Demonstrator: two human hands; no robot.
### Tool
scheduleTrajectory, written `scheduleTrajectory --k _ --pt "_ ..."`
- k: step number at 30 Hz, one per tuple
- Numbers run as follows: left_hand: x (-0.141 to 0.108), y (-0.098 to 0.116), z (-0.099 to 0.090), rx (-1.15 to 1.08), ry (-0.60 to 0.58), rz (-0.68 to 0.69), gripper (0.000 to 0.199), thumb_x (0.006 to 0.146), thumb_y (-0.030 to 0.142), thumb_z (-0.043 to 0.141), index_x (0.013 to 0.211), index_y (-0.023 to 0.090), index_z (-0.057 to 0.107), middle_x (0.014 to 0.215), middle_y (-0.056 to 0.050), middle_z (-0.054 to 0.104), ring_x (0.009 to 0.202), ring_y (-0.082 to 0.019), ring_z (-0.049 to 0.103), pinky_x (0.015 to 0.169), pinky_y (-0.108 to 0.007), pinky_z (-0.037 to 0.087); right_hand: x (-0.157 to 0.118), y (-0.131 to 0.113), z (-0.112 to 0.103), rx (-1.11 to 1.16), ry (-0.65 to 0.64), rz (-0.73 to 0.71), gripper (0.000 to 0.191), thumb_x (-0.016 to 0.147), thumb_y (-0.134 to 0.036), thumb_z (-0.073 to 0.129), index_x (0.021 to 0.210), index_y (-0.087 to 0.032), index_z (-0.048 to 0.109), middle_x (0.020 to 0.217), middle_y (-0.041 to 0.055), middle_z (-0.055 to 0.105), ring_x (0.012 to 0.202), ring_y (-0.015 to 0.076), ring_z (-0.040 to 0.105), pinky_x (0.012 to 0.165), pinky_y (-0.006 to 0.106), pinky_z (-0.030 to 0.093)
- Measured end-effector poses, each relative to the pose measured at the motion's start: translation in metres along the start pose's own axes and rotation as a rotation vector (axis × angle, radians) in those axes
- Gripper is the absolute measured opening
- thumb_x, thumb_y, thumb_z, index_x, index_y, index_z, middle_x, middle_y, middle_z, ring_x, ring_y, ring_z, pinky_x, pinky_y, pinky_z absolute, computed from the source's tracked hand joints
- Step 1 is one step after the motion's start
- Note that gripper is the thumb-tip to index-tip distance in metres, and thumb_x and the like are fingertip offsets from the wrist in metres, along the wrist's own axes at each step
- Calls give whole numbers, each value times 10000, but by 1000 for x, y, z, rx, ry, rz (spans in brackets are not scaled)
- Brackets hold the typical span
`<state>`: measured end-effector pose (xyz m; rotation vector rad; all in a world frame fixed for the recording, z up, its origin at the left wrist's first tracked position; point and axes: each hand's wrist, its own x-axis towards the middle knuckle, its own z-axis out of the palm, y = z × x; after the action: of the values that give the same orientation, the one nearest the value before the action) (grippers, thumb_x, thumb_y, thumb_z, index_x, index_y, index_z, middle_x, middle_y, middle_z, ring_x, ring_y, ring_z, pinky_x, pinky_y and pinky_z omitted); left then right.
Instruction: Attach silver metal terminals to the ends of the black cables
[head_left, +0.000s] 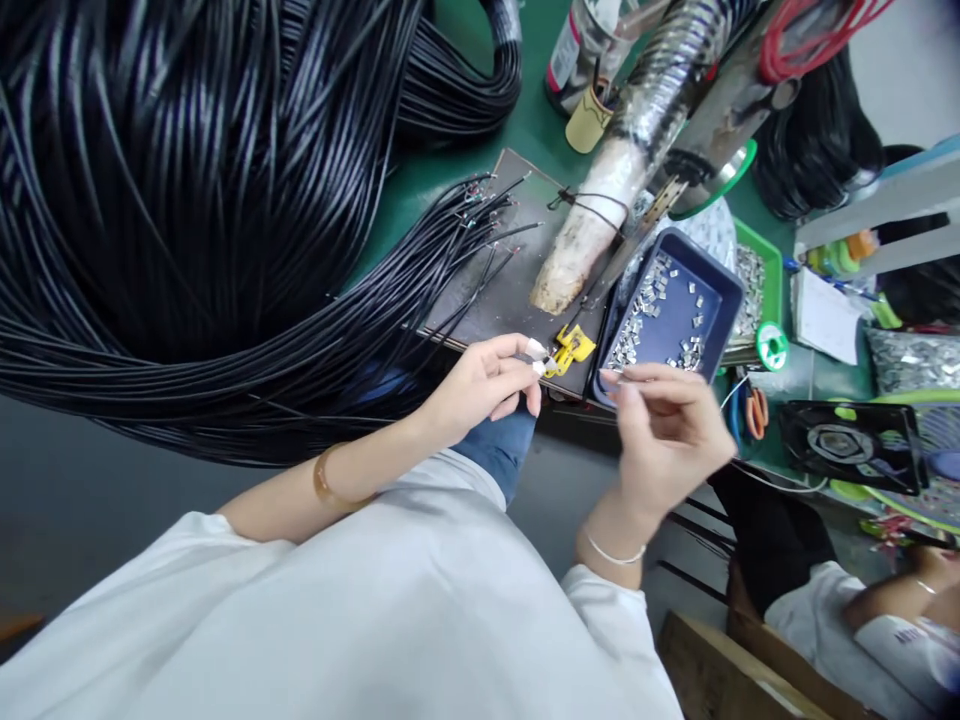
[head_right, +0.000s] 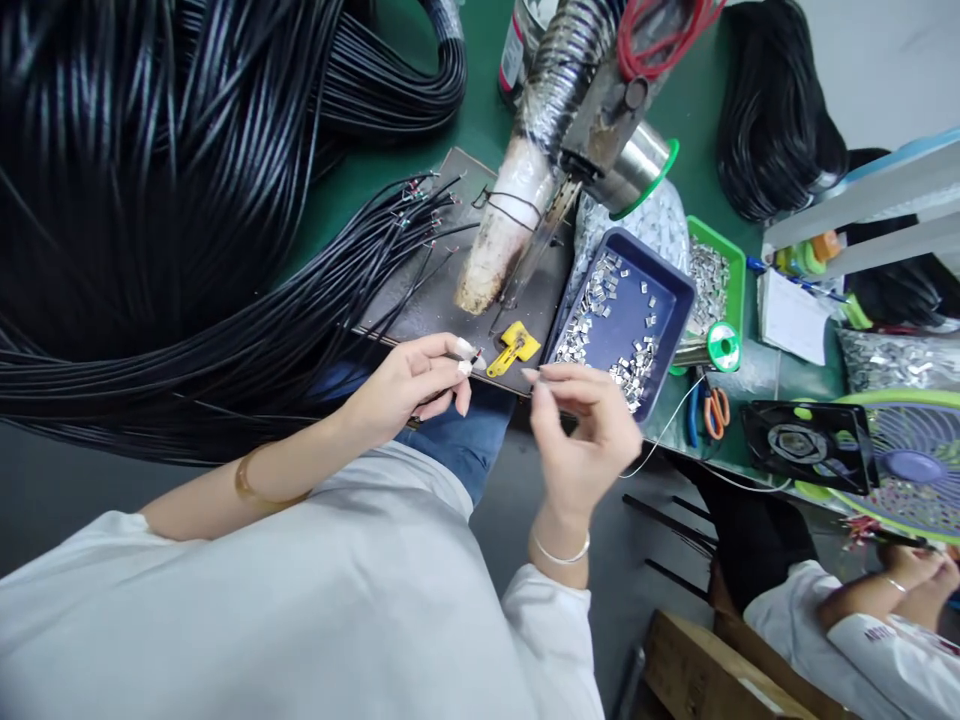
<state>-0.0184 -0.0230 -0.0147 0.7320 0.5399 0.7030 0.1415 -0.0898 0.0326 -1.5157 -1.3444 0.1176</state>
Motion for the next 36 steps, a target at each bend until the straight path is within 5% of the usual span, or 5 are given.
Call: scheduleTrajectory --k 14,18,25,30,36 --pt "11 -4 3 304 99 333 84 772 194 743 778 124 697 761 -12 697 697 -92 625 696 -208 519 -11 19 33 179 -131 58 90 852 -154 684 878 -234 716 913 3 702 855 120 694 665 259 609" --pt "10 -2 0 695 145 522 60 831 169 692 799 125 717 719 -8 669 580 -70 510 548 -201 408 -9 23 28 27 -170 -60 126 863 -140 666 928 -237 711 938 8 719 885 138 701 724 297 624" --pt "9 -5 -7 1346 195 846 253 950 188 525 797 168 726 732 -51 687 682 -149 539 702 -287 431 -11 25 27 -134 -216 -186 181 858 -91 645 960 -230 701 984 13 722 943 131 699 872 303 608" --pt "4 -5 -3 1247 165 732 227 953 227 516 839 195 710 766 -41 699 712 -150 584 738 -278 451 -16 23 34 112 -150 90 49 871 -193 651 882 -221 690 967 23 692 912 153 718 763 327 642" --pt "-2 10 7 559 -7 209 226 939 292 549 760 162 594 631 12 612 530 -74 512 549 -197 414 -19 26 38 314 -154 189 13 852 -205 675 840 -209 678 980 20 675 886 139 721 778 327 646"
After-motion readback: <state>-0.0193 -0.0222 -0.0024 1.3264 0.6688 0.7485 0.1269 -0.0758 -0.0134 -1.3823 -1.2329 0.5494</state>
